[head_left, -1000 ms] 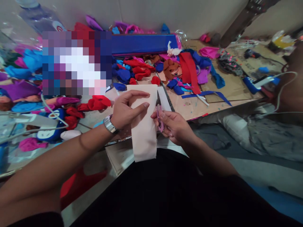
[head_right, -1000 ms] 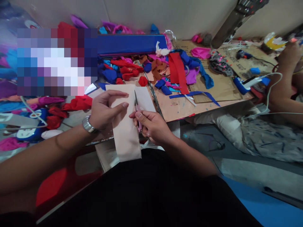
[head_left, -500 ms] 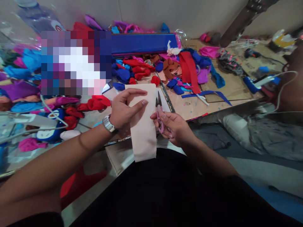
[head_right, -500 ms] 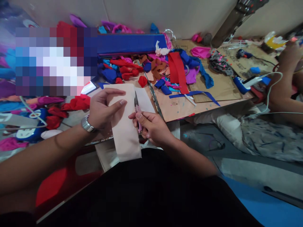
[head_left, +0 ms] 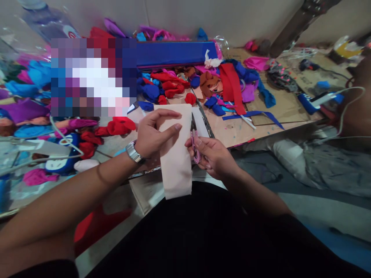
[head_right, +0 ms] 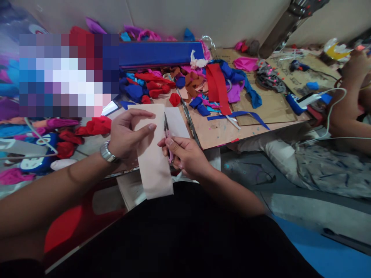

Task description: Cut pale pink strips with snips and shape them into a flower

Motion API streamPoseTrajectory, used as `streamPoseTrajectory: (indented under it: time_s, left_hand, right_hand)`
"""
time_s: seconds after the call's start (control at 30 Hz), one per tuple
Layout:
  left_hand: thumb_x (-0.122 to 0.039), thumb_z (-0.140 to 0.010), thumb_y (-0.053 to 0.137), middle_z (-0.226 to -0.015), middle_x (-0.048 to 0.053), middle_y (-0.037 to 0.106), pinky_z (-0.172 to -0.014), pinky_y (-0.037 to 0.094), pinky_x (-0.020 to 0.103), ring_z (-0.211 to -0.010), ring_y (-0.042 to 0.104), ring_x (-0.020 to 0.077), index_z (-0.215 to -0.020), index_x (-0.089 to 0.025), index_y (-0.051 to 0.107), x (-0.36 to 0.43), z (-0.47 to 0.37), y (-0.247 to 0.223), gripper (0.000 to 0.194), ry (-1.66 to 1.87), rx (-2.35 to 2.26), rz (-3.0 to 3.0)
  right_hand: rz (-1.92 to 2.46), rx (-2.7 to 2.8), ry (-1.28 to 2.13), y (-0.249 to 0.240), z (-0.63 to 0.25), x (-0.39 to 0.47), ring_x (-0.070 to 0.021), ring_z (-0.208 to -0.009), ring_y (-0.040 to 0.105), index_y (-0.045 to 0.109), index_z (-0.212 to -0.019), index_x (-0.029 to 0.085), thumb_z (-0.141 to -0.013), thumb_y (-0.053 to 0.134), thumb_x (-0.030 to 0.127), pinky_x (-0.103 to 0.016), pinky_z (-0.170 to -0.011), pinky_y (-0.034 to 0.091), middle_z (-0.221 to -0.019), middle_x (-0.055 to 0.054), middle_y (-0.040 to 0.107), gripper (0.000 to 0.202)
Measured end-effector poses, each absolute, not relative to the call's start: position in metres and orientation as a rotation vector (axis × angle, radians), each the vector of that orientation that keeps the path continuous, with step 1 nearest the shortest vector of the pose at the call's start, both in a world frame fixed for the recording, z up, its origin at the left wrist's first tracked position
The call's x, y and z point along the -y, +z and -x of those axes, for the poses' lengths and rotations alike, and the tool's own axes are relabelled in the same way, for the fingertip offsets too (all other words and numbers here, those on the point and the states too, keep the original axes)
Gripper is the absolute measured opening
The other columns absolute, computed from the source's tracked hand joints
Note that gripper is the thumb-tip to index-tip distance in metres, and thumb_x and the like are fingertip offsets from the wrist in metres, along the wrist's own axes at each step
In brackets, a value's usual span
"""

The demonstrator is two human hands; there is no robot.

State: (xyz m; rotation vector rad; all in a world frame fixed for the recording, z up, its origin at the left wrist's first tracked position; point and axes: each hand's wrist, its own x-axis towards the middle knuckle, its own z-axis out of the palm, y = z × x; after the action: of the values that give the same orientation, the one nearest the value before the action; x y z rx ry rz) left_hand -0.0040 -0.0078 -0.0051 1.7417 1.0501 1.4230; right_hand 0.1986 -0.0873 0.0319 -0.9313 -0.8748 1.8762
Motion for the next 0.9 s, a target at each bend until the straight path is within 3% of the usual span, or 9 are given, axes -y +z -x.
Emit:
streamPoseTrajectory:
  time_s: [0.9]
  left_hand:
    - [-0.039, -0.083, 0.087, -0.108, 0.004, 0.080, -0.097, 0.062, 0.039, -0.101, 0.075, 0.0212, -0.106, -0.024, 0.078, 0.010, 0.005, 0.001, 0.029, 1.386, -1.051, -1.804]
  right_hand:
    - [0.914, 0.861, 1.849, 0.032, -0.198, 0.078, 0.0004, -0.038, 0.032, 0.073, -0.096, 0.015, -0.086, 0.084, 0.053, -0.019, -0.035, 0.018, -0.071, 0.005, 0.062, 0.041]
